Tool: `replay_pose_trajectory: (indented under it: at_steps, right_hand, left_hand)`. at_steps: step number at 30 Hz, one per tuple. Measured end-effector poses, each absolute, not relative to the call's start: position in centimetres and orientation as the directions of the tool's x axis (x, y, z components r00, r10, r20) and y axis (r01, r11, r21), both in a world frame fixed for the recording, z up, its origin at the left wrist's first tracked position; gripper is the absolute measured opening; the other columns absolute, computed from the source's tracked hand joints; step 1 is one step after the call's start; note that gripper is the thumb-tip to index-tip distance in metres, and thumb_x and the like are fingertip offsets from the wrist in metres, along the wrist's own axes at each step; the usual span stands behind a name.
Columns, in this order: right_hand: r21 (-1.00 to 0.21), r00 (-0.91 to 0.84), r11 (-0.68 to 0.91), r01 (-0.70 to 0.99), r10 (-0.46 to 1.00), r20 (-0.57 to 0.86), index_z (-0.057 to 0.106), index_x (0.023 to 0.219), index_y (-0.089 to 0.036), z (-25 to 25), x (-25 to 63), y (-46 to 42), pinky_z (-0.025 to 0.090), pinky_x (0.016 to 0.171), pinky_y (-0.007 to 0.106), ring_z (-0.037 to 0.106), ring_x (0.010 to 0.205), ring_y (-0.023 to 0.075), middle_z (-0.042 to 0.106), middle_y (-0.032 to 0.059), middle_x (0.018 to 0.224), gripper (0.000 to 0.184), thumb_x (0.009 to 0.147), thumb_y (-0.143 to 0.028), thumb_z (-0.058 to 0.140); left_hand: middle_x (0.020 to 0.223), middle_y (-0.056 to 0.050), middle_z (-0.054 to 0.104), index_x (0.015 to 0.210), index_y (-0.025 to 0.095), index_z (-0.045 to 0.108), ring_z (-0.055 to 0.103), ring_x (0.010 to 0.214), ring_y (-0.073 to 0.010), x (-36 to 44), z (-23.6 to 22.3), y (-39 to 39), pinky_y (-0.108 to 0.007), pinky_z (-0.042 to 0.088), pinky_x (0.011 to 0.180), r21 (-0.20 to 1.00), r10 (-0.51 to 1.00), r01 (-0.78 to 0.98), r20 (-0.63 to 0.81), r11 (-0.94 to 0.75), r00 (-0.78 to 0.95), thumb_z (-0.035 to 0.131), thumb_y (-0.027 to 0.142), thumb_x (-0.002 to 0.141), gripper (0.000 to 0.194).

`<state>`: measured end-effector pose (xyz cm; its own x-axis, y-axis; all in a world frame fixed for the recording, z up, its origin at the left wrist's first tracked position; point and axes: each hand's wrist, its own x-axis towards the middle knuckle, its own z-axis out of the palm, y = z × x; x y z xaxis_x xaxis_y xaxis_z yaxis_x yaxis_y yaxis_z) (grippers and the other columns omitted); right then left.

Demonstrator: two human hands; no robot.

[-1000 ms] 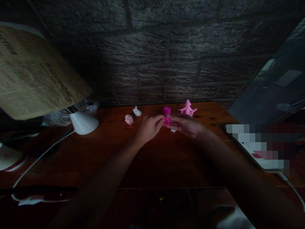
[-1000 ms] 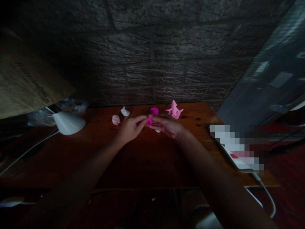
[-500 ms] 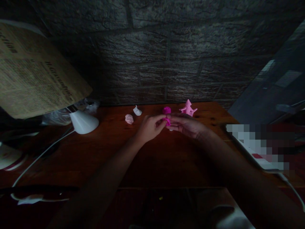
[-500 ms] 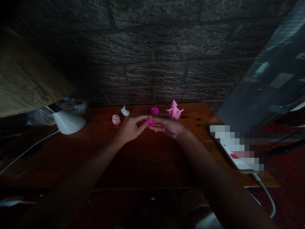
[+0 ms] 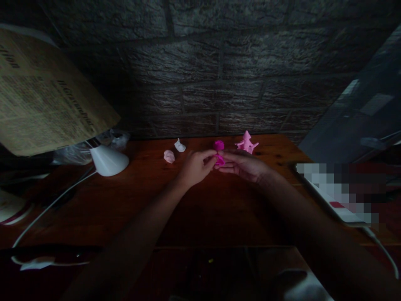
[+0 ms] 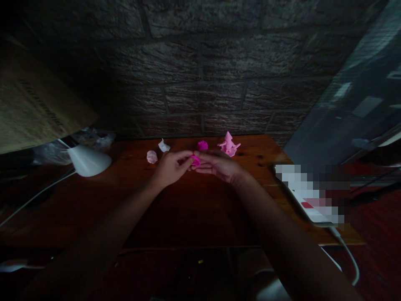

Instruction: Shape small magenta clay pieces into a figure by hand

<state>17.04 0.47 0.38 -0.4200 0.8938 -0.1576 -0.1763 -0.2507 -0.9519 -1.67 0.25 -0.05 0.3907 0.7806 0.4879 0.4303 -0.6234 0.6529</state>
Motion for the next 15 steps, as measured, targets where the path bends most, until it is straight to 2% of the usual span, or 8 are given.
replay_pose_trajectory:
  at_steps: [4, 7, 10, 15]
  right_hand:
    - [-0.960, -0.418, -0.243, -0.139, 0.893, -0.165, 0.075, 0.091, -0.019, 0.45, 17.05, 0.37, 0.062, 0.076, 0.027, 0.075, 0.078, 0.0165, 0.079, 0.0072, 0.084, 0.030, 0.079, -0.046, 0.082]
    - [-0.967, -0.399, -0.229, -0.111, 0.901, -0.168, 0.076, 0.090, -0.020, 0.44, 17.09, 0.34, 0.062, 0.069, 0.026, 0.072, 0.072, 0.0159, 0.078, 0.0071, 0.080, 0.035, 0.076, -0.051, 0.083]
    - [-0.969, -0.374, -0.227, -0.101, 0.911, -0.175, 0.075, 0.085, -0.020, 0.48, 17.15, 0.39, 0.061, 0.064, 0.025, 0.069, 0.067, 0.0146, 0.076, 0.0069, 0.078, 0.036, 0.073, -0.054, 0.084]
    - [-0.978, -0.287, -0.193, -0.084, 0.944, -0.162, 0.073, 0.081, -0.019, 0.92, 17.35, 0.49, 0.061, 0.064, 0.028, 0.068, 0.067, 0.0158, 0.075, 0.0086, 0.077, 0.044, 0.075, -0.062, 0.078]
  left_hand:
    - [0.103, -0.009, 0.076, 0.119, 0.017, 0.070, 0.068, 0.072, -0.0136, -1.43, -0.21, 0.64, -0.027, 0.054, 0.066, 0.833, 0.806, 0.191, 0.404, -0.520, 0.432, 0.058, 0.021, 0.090, 0.032]
    - [0.093, -0.007, 0.076, 0.118, 0.018, 0.070, 0.066, 0.068, -0.0125, -1.55, -0.14, 0.89, -0.025, 0.053, 0.062, 0.909, 0.803, 0.087, 0.312, -0.408, 0.507, 0.060, 0.024, 0.090, 0.031]
    - [0.084, -0.006, 0.075, 0.110, 0.018, 0.074, 0.067, 0.068, -0.0129, -1.79, -0.02, 1.04, -0.025, 0.052, 0.061, 0.948, 0.819, 0.051, 0.245, -0.315, 0.518, 0.065, 0.027, 0.088, 0.025]
    - [0.089, -0.007, 0.077, 0.105, 0.017, 0.075, 0.072, 0.079, -0.0152, -2.00, 0.05, 1.12, -0.031, 0.058, 0.077, 0.994, 0.895, -0.055, 0.105, -0.091, 0.434, 0.074, 0.025, 0.082, 0.025]
